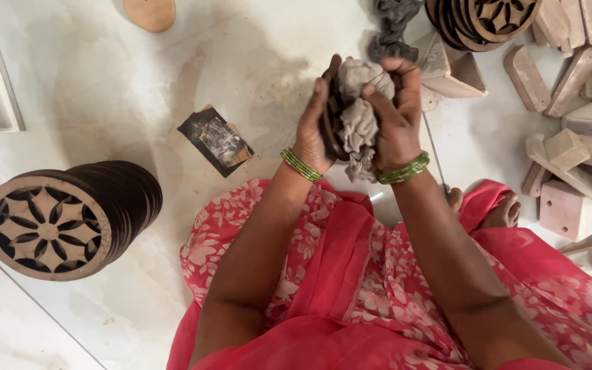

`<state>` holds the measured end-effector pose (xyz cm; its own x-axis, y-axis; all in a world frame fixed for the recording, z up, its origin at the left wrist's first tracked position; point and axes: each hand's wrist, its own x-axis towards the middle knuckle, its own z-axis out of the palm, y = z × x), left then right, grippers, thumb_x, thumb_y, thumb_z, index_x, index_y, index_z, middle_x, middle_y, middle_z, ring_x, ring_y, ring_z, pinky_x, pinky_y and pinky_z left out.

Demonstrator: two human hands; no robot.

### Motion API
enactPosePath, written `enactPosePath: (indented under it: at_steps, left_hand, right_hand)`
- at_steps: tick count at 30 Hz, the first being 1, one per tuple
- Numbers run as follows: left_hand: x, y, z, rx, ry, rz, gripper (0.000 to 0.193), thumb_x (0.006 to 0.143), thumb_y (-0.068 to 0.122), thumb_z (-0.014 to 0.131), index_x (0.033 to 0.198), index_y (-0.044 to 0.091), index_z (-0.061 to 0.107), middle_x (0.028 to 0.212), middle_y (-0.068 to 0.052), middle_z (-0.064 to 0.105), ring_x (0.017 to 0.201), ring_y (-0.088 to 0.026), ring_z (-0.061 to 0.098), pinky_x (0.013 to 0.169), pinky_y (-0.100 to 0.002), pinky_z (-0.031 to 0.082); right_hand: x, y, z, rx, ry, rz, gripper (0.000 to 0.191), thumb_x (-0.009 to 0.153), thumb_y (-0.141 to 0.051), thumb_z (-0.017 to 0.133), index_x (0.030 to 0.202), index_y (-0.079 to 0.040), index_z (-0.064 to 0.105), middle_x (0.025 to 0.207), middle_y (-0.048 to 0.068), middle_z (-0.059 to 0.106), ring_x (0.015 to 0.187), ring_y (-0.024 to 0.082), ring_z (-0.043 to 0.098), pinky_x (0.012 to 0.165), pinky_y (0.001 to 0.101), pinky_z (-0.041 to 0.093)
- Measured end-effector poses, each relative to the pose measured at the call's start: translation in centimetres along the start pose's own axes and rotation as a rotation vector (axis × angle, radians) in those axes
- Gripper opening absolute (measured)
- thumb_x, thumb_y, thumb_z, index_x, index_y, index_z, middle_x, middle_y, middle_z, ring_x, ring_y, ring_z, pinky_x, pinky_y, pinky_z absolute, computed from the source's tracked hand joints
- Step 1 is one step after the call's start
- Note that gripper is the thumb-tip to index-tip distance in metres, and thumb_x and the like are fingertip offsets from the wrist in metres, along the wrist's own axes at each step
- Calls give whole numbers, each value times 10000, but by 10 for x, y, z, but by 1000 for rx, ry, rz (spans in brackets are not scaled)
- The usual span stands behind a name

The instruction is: The person sits on the floor and wipes dust off carved round wooden decorative discs using a cloth, working one disc at a time. They place each wiped disc onto a growing stack of finished pieces and pick up the next dusty disc to continue.

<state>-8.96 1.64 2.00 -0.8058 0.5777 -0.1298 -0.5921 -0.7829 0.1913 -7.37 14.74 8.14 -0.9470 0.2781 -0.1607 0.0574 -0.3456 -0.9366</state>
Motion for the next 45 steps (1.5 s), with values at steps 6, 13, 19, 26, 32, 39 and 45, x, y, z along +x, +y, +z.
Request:
enactPosePath:
  at_steps: [6, 13, 19, 26, 32, 39, 45]
  left_hand:
    - [-4, 18, 36, -167, -55, 20, 730, 1056, 574, 631, 1539, 78, 399, 1374, -132, 582, 1202, -273, 622, 1050, -454, 552]
    - [-6, 23, 41, -57, 37, 27, 782, 986, 527, 663, 1592, 114, 392, 1501, -92, 549, 1354, -239, 576, 1169, -409, 495]
    - [-7, 16, 37, -68, 6, 57, 887, 971, 565, 663, 1643, 114, 300, 1571, -109, 473, 1403, -245, 545, 1198, -404, 475]
    - [3, 11, 13, -28, -92, 111, 946, 988, 582, 651, 1689, 111, 224, 1608, -144, 424, 1419, -260, 532, 1194, -399, 482]
    - [8, 32, 6, -49, -103, 230, 854, 1063, 543, 605, 1713, 178, 188, 1554, -132, 474, 1356, -319, 538, 1164, -488, 465]
    - [3, 25, 25, -59, -156, 118, 906, 1011, 545, 632, 1698, 141, 200, 1592, -107, 463, 1444, -258, 513, 1252, -431, 424]
    - [4, 36, 18, -87, -136, 170, 886, 1022, 521, 644, 1680, 126, 202, 1547, -128, 464, 1380, -291, 529, 1212, -445, 425]
  right_hand:
    - [4, -15, 6, -90, -148, -77, 301, 990, 20, 627, 1280, -58, 624, 1239, 140, 616, 1066, 232, 637, 905, 338, 570]
    - [7, -20, 9, -957, 9, -464, 215, 1091, -10, 709, 1265, -137, 704, 1218, 91, 730, 1036, 213, 750, 889, 332, 622]
    - [9, -13, 14, -1129, -73, -691, 465, 952, -48, 762, 1378, -21, 578, 1256, 191, 679, 1164, 350, 682, 1045, 505, 542]
    - [8, -8, 15, -1046, -56, -749, 478, 894, 83, 629, 1353, -54, 629, 1182, 187, 691, 1090, 344, 713, 947, 430, 614]
    - [-2, -12, 15, -966, -345, -681, 424, 821, 1, 797, 1220, -52, 662, 1105, 172, 691, 987, 301, 714, 826, 374, 616]
    - [12, -19, 15, -1196, -31, -717, 331, 835, 69, 738, 1142, -48, 696, 1106, 140, 709, 1024, 305, 718, 908, 424, 610]
    - [-5, -25, 32, -1087, -381, -831, 326, 769, 48, 782, 1065, -79, 727, 1129, 102, 719, 1040, 293, 700, 897, 418, 593]
